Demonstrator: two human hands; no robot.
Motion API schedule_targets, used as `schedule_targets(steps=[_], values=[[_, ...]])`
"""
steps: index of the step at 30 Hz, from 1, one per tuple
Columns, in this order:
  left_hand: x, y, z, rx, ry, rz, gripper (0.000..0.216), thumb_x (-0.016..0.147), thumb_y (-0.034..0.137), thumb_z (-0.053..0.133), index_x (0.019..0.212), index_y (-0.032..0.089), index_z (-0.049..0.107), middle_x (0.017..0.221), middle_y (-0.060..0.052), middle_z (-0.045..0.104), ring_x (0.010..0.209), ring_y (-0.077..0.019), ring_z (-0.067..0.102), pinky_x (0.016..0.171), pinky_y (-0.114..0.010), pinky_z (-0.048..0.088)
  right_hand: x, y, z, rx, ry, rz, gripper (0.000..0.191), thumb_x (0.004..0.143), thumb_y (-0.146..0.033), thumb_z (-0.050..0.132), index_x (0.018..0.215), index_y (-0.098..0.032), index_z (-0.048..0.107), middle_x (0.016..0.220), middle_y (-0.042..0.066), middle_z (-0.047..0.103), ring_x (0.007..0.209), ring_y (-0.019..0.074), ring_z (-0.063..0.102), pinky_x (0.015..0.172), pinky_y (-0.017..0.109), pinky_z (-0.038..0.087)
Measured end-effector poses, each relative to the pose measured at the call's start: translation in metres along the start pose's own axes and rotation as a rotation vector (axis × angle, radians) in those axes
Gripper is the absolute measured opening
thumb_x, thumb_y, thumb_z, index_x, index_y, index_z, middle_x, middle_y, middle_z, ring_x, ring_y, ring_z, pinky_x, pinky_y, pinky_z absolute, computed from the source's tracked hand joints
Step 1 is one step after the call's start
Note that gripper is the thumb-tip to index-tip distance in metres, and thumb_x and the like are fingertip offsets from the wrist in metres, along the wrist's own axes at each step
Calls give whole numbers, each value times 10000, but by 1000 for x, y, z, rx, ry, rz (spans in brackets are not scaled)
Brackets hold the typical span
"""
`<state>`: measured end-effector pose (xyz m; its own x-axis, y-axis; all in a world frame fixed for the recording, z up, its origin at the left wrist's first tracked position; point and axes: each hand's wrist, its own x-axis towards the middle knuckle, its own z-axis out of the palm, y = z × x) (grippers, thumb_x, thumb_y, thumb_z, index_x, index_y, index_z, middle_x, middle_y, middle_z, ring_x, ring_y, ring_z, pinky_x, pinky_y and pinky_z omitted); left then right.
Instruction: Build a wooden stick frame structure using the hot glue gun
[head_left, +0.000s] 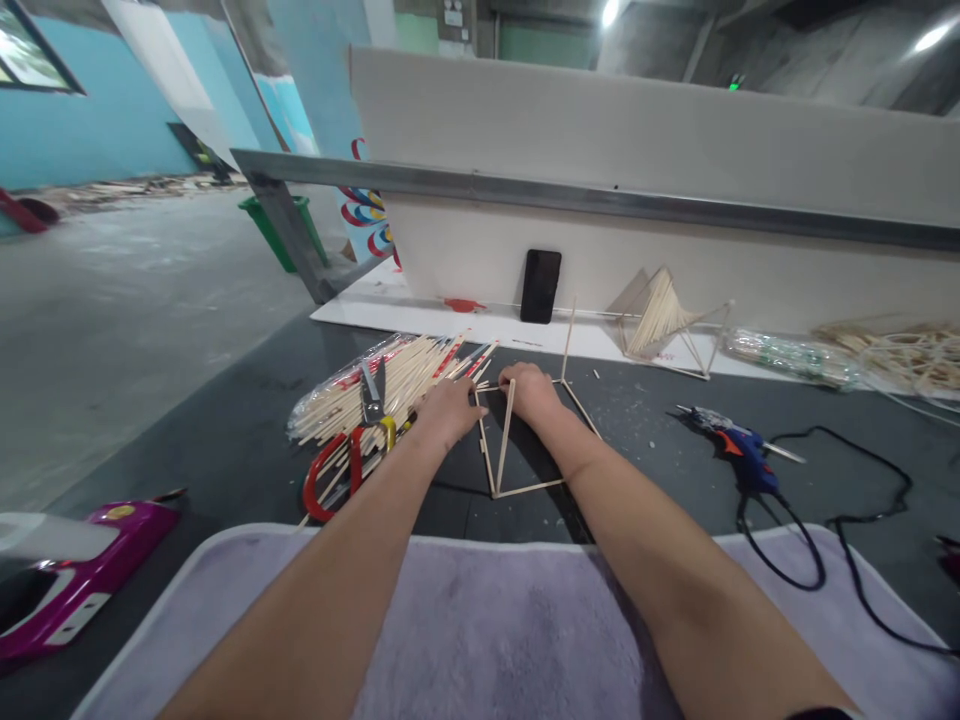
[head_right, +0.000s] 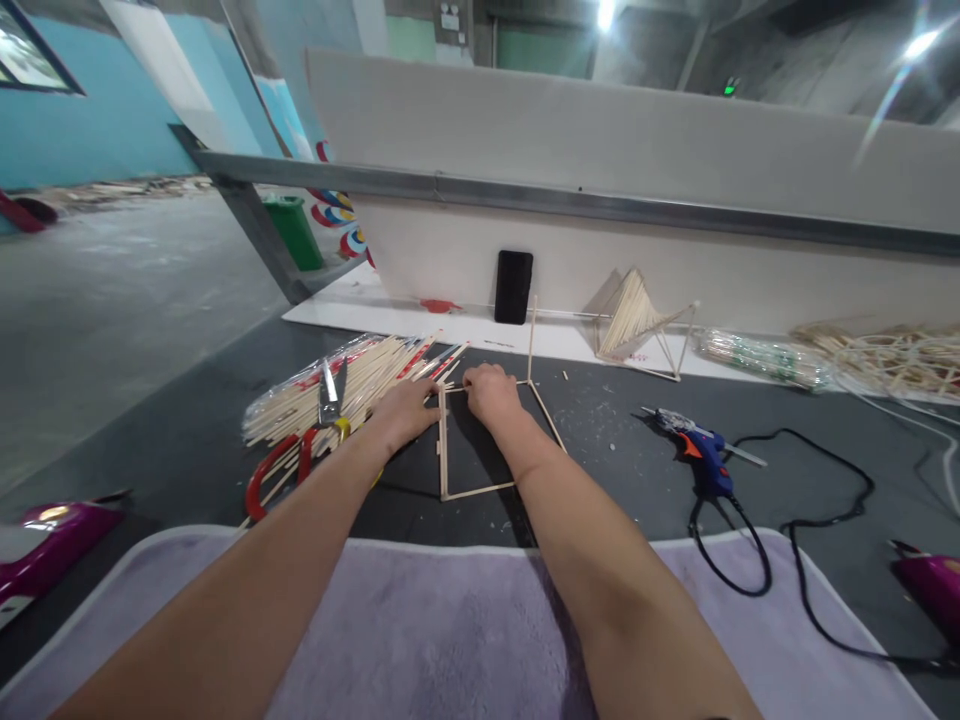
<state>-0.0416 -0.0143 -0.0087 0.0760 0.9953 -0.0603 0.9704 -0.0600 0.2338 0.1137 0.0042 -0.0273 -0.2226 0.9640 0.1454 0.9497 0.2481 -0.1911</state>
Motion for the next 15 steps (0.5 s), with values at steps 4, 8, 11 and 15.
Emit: schedule_targets(steps=[4,8,11,15], values=[[0,1,-1,12,-7,-9,406,690,469,570,1054,289,567,1106,-68,590,1059,-279,513,854,-401,403,1,0,0,6,-1,9,180,847,-246,444,909,-253,613,999,40,577,972,201,475,768,334,412],[-2,3,-2,14,-4,-9,390,695,447,569,1052,290,566,1107,-60,594,1066,-272,511,860,-396,406,2,1,2,12,5,10,172,843,-251,451,901,-251,613,1004,39,578,973,203,476,764,333,412],[-2,4,-3,11,0,-7,382,691,431,572,1045,289,570,1101,-61,597,1057,-277,517,858,-410,406,3,2,3,22,20,6,167,838,-253,454,891,-252,613,989,36,581,965,206,479,758,336,412],[-2,3,-2,6,1,-10,385,691,433,576,1047,286,573,1092,-64,600,1049,-273,521,862,-409,402,2,2,3,28,12,6,171,838,-259,455,893,-257,617,990,34,580,970,208,477,766,340,412]])
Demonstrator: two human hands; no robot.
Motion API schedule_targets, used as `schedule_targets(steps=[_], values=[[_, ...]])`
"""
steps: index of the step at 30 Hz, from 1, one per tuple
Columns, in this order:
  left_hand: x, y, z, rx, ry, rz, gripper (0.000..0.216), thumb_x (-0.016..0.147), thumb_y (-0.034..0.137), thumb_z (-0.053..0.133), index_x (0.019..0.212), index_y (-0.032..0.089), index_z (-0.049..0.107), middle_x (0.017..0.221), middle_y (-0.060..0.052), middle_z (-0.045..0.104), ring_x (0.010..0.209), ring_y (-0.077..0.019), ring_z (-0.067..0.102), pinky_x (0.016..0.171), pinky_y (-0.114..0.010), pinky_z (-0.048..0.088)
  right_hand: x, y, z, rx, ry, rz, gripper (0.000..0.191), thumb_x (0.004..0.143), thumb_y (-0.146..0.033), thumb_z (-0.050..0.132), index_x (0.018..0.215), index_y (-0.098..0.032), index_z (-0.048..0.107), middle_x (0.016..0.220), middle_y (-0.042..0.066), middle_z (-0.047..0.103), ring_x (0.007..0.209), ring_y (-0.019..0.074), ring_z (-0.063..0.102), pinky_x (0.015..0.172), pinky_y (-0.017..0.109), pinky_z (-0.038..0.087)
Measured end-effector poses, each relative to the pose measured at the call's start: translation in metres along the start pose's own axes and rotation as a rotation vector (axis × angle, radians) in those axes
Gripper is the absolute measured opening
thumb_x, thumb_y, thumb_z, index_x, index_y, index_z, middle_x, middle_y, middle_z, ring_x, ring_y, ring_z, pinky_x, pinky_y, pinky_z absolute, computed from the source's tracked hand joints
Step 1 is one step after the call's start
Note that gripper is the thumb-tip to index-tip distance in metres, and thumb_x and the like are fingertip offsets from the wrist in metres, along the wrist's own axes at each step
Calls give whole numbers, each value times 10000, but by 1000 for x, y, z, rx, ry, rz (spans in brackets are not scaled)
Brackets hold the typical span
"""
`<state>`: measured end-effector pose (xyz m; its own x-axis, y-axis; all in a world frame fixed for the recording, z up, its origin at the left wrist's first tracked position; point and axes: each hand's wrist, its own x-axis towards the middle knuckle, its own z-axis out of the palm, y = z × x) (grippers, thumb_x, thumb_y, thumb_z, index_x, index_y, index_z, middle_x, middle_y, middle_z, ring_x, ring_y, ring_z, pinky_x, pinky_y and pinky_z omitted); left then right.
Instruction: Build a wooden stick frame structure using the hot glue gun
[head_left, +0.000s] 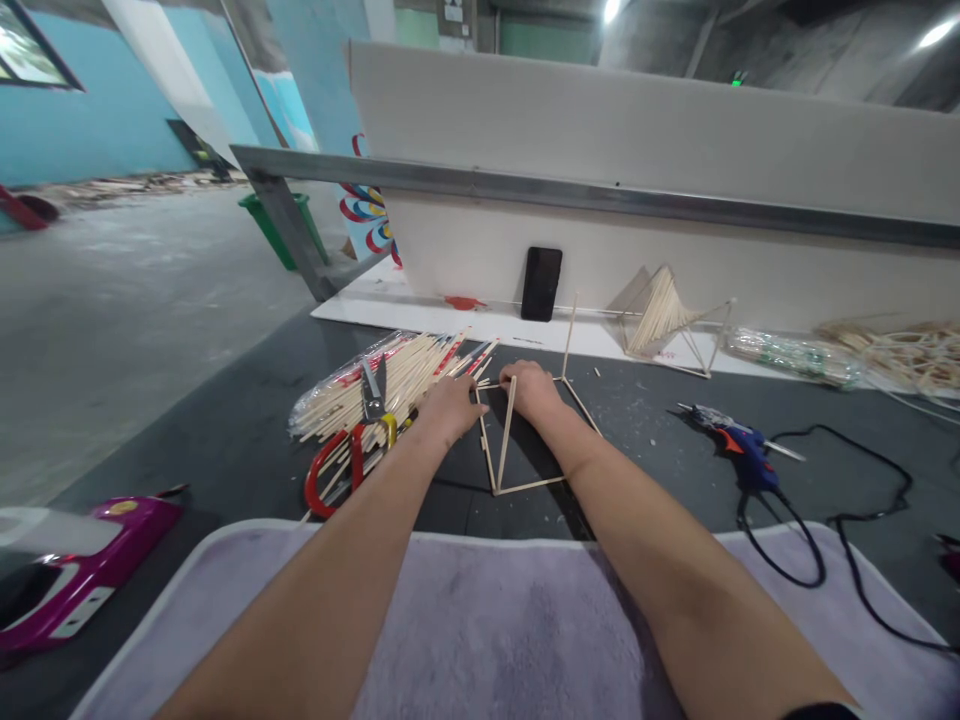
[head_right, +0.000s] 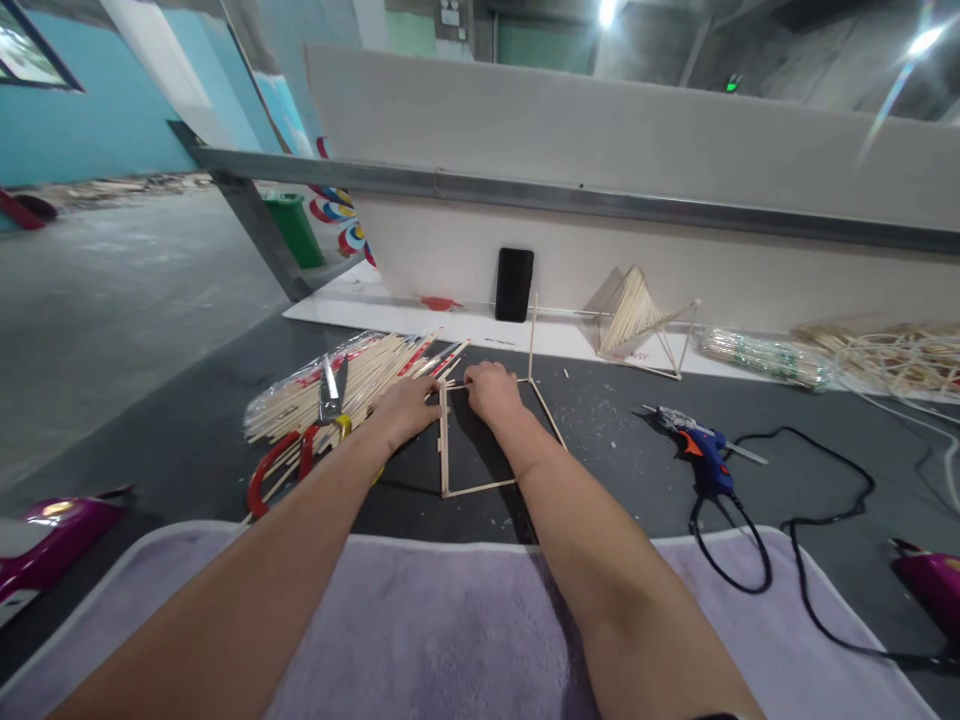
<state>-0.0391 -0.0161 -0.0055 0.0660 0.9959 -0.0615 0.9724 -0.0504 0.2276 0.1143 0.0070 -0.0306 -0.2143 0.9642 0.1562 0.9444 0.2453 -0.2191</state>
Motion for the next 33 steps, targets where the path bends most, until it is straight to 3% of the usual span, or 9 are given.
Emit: schedule_targets(steps=[12,15,18,20,22,25,28,33], values=[[4,-4,5,0,5,5,431,678,504,580,1053,292,564,1104,-72,590,1057,-286,515,857,-428,407,8,11,-8,62,-67,-77,252,823,-233,489,1003,-216,665,1049,57,633,998,170,539,869,252,399],[4,-4,5,8,7,0,444,681,524,563,1061,296,559,1125,-75,577,1065,-299,507,851,-443,406,8,18,-31,132,-59,-42,265,798,-241,529,1022,-206,666,1016,40,660,945,159,576,838,232,418],[3,-3,3,6,-7,-12,443,684,520,559,1066,297,558,1128,-75,575,1068,-302,504,849,-442,406,-1,30,-71,211,-42,-25,208,784,-257,549,927,-199,688,884,18,686,817,137,605,743,216,446],[2,-2,2,-2,-14,-18,435,686,512,559,1066,300,560,1128,-72,576,1070,-305,503,848,-446,406,-9,45,-96,276,-92,-3,184,774,-310,573,811,-177,694,749,19,679,712,129,608,659,205,458],[2,-2,2,-10,-15,-13,430,689,504,558,1068,300,560,1126,-71,578,1073,-306,501,849,-451,405,-14,65,-110,381,-177,131,222,780,-335,574,765,-139,675,640,36,653,577,111,590,551,188,458],[1,-2,2,-10,-15,-5,436,688,499,559,1075,297,557,1130,-73,576,1075,-302,502,852,-443,404,-10,95,-104,388,-138,385,162,738,-269,634,791,-117,654,591,44,628,497,104,572,472,176,447],[1,-2,1,-8,-22,-5,438,691,501,555,1077,296,552,1147,-70,569,1080,-294,500,861,-429,399,1,108,-79,352,-102,518,188,710,-187,653,892,-138,642,570,22,613,472,101,561,454,176,451],[1,-2,1,-5,-27,-22,441,693,501,557,1084,299,547,1146,-73,565,1086,-299,494,860,-433,397,9,99,-50,475,-159,522,257,727,-143,635,984,-141,615,591,10,619,461,82,549,449,161,462]])
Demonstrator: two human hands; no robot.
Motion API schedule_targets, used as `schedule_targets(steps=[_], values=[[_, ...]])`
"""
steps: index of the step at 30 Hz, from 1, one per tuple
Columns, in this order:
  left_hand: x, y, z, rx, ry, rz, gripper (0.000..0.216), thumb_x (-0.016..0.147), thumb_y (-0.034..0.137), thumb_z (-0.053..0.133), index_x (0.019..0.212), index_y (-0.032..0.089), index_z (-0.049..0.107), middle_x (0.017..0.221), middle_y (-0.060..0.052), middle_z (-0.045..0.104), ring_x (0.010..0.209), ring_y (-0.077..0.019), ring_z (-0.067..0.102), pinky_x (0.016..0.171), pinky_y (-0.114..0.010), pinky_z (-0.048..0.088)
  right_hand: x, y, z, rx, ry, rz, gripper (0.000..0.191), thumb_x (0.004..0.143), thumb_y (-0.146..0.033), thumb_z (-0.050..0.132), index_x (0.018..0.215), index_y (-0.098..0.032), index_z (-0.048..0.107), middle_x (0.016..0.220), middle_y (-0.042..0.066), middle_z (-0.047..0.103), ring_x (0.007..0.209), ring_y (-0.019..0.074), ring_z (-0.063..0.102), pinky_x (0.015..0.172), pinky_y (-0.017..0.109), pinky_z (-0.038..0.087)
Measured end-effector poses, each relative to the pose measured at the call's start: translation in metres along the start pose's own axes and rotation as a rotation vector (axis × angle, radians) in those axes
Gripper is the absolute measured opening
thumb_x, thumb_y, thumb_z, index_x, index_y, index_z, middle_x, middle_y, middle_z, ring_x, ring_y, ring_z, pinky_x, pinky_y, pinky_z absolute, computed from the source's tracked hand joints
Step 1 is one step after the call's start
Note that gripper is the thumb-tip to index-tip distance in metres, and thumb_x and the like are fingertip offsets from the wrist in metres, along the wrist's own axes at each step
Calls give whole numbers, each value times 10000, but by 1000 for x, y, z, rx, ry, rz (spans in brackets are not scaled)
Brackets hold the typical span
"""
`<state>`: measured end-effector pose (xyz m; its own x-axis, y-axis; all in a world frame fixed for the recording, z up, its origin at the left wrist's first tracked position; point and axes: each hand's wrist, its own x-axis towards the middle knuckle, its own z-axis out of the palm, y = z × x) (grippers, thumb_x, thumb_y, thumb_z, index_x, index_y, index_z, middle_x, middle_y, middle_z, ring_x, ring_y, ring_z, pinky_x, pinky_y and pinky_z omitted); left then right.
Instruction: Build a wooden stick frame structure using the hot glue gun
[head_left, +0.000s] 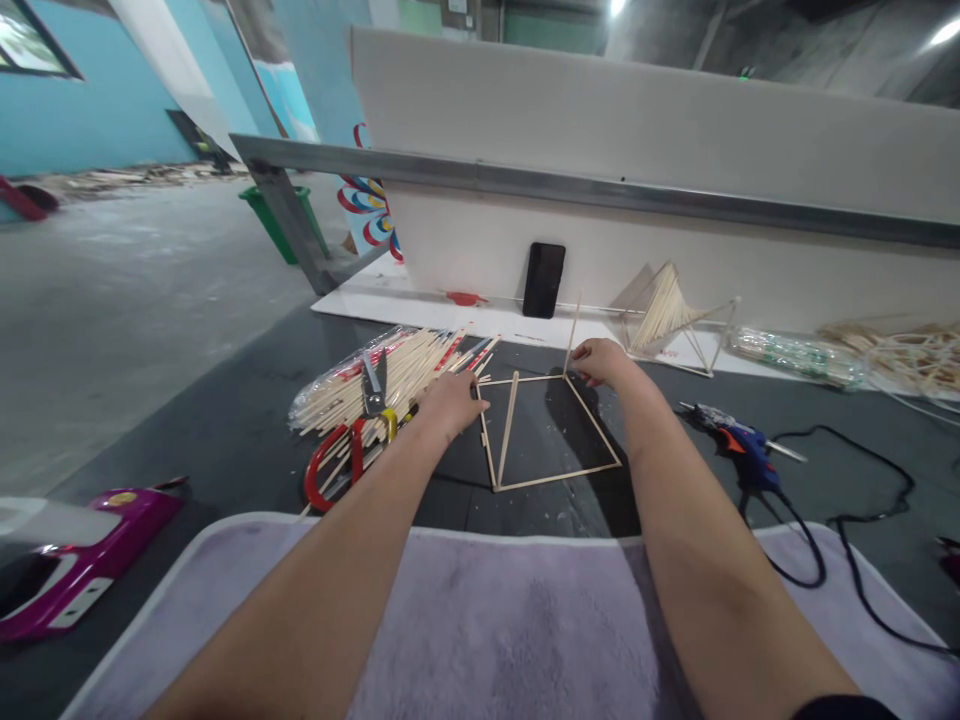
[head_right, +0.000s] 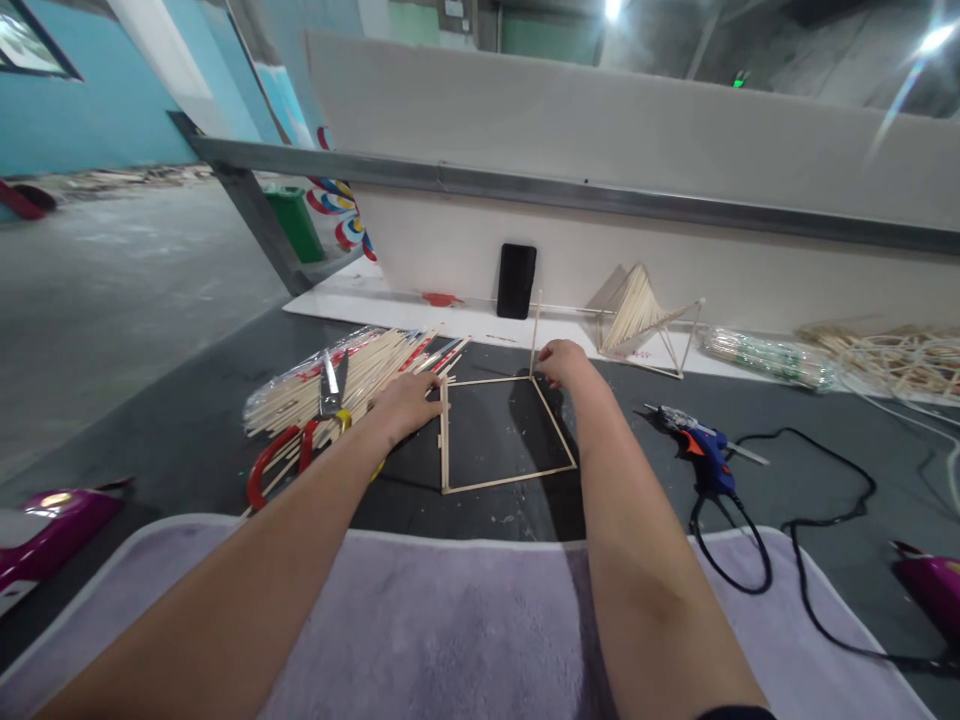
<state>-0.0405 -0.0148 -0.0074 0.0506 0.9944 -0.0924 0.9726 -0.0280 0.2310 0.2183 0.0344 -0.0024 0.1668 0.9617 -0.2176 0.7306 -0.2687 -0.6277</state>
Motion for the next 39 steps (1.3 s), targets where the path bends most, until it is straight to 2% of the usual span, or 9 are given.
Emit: schedule_targets(steps=[4,9,22,33,36,39], values=[[1,0,1,1,6,-7,445,694,505,559,1093,308,546,1149,-80,564,1075,-316,497,848,-463,399,-2,-1,6,-21,-73,4,150,719,-145,652,868,-136,648,556,-4,599,457,70,539,456,155,470],[2,-1,2,2,-2,-9,429,698,483,569,1090,309,554,1151,-81,567,1070,-314,501,853,-463,401,1,-1,13,-62,-81,23,74,716,-155,653,787,-137,662,497,-13,568,450,80,541,463,169,486],[3,-1,4,4,26,-3,411,688,477,584,1066,319,566,1144,-66,567,1050,-306,513,849,-467,401,8,-1,22,-217,-70,8,130,706,-158,641,832,-163,671,636,20,648,543,115,605,524,187,486],[-2,2,-1,2,5,4,418,696,502,569,1058,294,563,1150,-77,565,1071,-301,502,862,-448,399,5,-5,22,-266,-65,-14,130,694,-129,629,810,-164,678,638,22,652,567,131,617,550,206,486],[0,1,0,9,1,0,420,696,495,568,1069,301,558,1157,-76,562,1072,-305,501,862,-454,397,1,-5,16,-234,-77,-13,123,691,-97,614,770,-164,678,598,9,644,534,114,600,525,192,477],[0,1,-1,16,-7,-7,414,696,477,569,1073,306,557,1145,-76,569,1066,-308,505,859,-466,397,-8,-4,-7,-203,-27,-16,130,675,-64,603,748,-146,673,565,18,635,512,109,583,512,191,462]])
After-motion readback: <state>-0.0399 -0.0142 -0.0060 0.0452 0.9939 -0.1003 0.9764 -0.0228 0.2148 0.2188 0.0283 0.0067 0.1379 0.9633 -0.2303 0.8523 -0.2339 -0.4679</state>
